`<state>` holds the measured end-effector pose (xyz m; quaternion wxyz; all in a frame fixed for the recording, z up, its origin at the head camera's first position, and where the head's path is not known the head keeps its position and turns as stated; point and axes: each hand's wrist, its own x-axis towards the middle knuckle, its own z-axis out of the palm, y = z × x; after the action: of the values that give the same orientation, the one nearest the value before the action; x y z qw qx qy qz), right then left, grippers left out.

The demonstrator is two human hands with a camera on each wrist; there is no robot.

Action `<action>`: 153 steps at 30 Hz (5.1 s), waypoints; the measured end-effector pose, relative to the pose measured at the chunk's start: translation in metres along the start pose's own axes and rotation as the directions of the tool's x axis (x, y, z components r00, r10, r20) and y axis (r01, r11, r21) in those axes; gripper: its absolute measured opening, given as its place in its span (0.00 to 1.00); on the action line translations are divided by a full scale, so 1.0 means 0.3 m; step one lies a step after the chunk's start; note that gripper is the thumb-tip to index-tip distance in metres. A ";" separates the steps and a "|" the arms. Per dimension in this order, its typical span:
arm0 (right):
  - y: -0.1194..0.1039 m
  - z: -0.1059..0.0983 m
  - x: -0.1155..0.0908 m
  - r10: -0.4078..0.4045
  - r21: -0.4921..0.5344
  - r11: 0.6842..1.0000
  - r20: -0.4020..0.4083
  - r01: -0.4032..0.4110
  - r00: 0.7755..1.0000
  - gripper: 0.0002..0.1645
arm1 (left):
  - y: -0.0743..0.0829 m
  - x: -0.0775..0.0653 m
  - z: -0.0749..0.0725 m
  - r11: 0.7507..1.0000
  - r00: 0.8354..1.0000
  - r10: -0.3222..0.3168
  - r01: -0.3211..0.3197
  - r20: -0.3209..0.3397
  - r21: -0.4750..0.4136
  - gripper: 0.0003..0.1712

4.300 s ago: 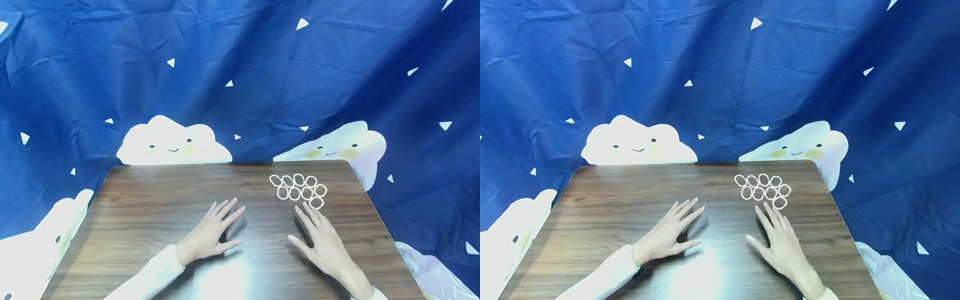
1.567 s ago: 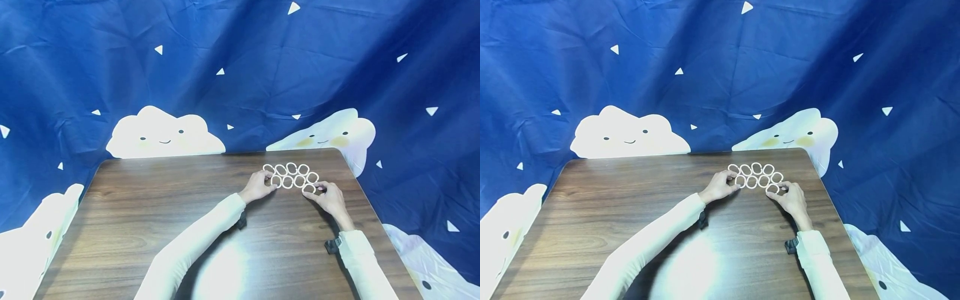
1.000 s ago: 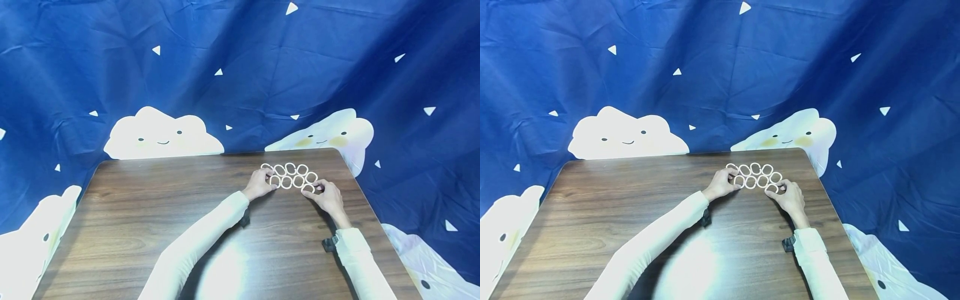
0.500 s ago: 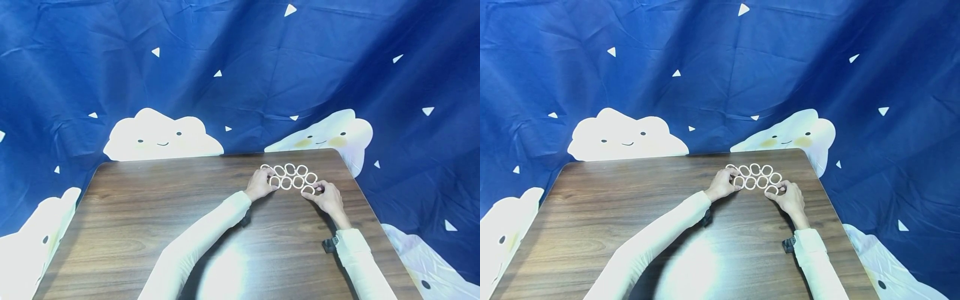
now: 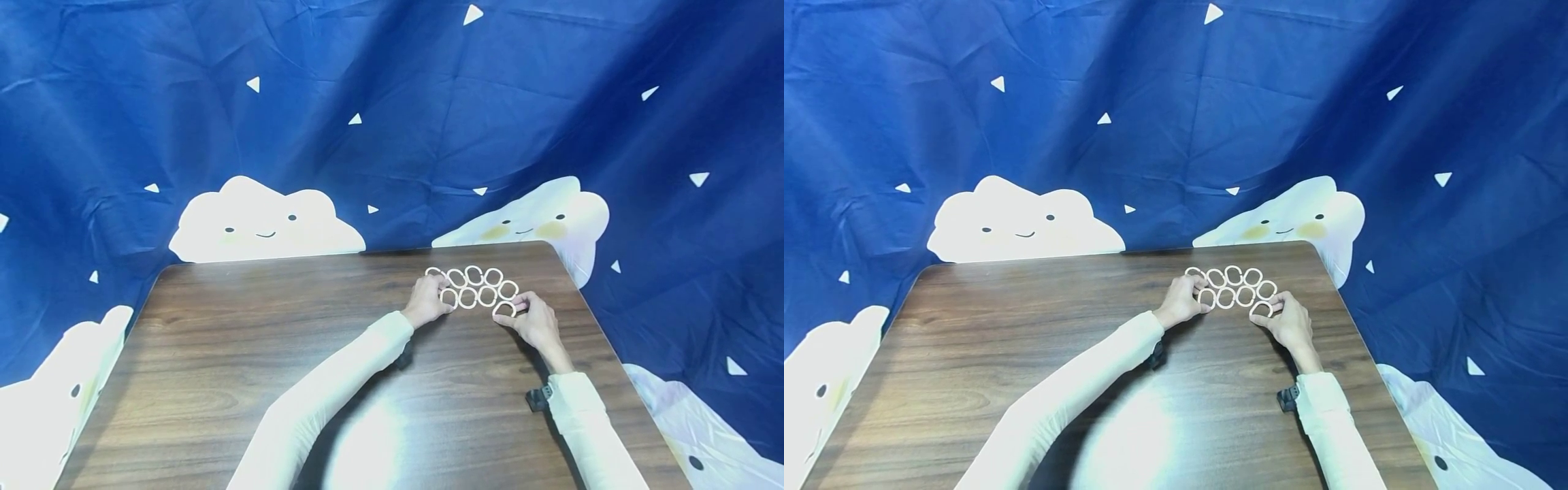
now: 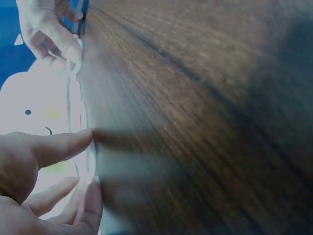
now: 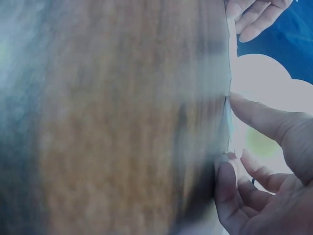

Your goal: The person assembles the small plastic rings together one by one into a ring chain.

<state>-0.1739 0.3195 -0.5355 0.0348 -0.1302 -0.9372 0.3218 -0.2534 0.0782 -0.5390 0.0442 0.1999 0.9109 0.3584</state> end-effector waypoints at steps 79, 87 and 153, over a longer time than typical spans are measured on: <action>-0.157 0.031 -0.146 -0.148 0.443 0.891 0.077 0.099 0.986 0.17 | -0.010 -0.231 -0.149 0.940 0.995 -0.047 0.074 0.089 -0.334 0.15; -0.192 0.043 -0.175 -0.178 0.482 0.867 0.071 0.123 0.981 0.14 | 0.002 -0.269 -0.154 0.927 0.995 -0.028 0.063 0.100 -0.370 0.14; -0.283 0.148 -0.296 -0.222 0.630 0.777 0.274 0.000 0.936 0.20 | -0.035 -0.490 -0.157 0.783 0.991 -0.043 0.112 0.127 -0.612 0.15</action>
<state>-0.1137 0.2051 -0.5169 -0.0642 0.0013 -0.7770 0.6262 -0.1328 -0.0170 -0.5205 0.1700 0.1554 0.7474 0.6231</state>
